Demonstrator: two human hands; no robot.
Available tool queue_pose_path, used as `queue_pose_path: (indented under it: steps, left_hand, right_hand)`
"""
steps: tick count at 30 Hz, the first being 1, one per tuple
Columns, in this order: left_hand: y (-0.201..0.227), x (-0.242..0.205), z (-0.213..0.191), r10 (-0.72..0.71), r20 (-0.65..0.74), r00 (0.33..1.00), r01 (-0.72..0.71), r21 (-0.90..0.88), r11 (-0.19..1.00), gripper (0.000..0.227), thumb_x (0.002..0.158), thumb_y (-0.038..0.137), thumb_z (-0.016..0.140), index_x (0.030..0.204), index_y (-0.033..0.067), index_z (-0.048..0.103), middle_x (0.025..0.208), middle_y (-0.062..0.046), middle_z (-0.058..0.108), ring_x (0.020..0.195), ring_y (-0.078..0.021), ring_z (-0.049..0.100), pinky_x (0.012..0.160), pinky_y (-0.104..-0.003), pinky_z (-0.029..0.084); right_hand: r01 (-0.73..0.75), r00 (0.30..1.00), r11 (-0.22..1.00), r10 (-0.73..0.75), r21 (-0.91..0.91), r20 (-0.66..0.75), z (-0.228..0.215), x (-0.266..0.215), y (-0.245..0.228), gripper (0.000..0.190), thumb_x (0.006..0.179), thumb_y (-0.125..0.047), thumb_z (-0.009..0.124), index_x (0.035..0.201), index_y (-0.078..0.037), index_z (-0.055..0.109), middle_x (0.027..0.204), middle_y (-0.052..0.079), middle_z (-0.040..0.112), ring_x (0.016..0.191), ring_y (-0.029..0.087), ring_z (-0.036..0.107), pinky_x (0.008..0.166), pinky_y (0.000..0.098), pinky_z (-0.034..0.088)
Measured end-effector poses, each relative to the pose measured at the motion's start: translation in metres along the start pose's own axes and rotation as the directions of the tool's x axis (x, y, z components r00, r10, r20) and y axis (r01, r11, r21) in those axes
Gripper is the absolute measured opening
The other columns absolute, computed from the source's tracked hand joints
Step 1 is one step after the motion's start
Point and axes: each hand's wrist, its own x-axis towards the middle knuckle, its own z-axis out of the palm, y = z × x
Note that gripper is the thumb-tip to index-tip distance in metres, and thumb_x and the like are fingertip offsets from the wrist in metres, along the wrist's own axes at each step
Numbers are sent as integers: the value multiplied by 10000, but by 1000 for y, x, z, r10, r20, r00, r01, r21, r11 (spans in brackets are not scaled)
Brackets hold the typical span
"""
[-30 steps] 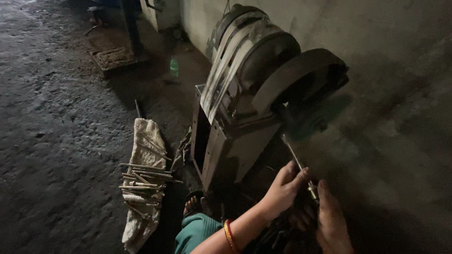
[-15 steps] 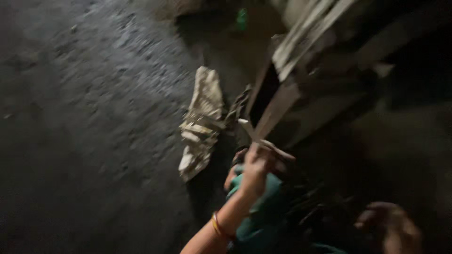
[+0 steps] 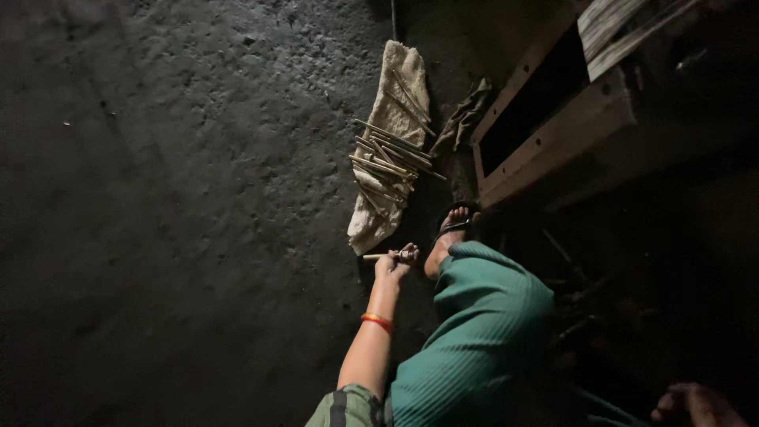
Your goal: The person repeatedly picks up metal rods and presses them against a rotating grinding wheel to smooth or shape them. After each rod is processed, it is placed on a cloth on the floor. The person continues this cycle with multiple rods throughout the clip.
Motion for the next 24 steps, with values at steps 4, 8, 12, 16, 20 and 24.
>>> queue_pose_path:
  steps: [4, 8, 12, 16, 20, 24]
  left_hand:
    - [6, 41, 18, 140, 1, 990, -137, 214, 967, 188, 1093, 155, 466, 1097, 7, 580, 1066, -212, 639, 968, -389, 656, 885, -641, 555]
    - [17, 79, 64, 160, 52, 986, -168, 335, 927, 232, 1052, 215, 465, 1049, 14, 583, 974, -195, 672, 812, -337, 641, 738, -617, 531]
    - [16, 90, 90, 335, 149, 930, -366, 448, 816, 177, 994, 95, 530, 1161, 148, 552, 863, -83, 554, 720, -272, 516, 738, -606, 535]
    - [9, 62, 65, 529, 134, 838, -384, 834, 397, 243, 951, 164, 550, 1162, 129, 666, 915, -67, 657, 725, -282, 598, 718, -506, 525]
    - [-3, 15, -40, 353, 569, 743, -635, 766, 102, 288, 927, 15, 523, 1105, -14, 747, 1102, -204, 789, 1010, -259, 752, 921, -334, 582]
    - [23, -20, -125, 131, 85, 988, -140, 856, 499, 326, 893, 35, 486, 1128, 6, 711, 1116, -180, 734, 945, -269, 690, 794, -400, 581]
  right_hand:
    - [-78, 996, 989, 83, -123, 36, 20, -5, -1, 537, 1156, -467, 479, 1268, 50, 574, 977, 187, 660, 825, 323, 651, 798, 533, 544]
    - [-129, 988, 975, 141, -179, 56, 38, -8, -1, 509, 1127, -451, 524, 1245, 37, 609, 961, 183, 681, 813, 311, 659, 777, 515, 550]
    - [-152, 983, 966, 169, -210, 67, 43, -14, 0, 482, 1098, -435, 568, 1221, 24, 645, 946, 178, 701, 802, 299, 667, 757, 497, 555]
    - [-131, 980, 963, 162, -234, 117, 58, -22, 3, 454, 1069, -419, 613, 1197, 12, 680, 930, 174, 721, 790, 287, 674, 736, 480, 561]
    - [-99, 974, 967, 142, -235, 177, 72, -46, 20, 427, 1040, -403, 657, 1174, -1, 715, 914, 170, 741, 778, 275, 682, 715, 462, 567]
    - [-73, 952, 975, 132, -211, 278, 79, -72, 37, 391, 1008, -393, 686, 1136, -27, 740, 893, 166, 759, 763, 257, 694, 685, 442, 577]
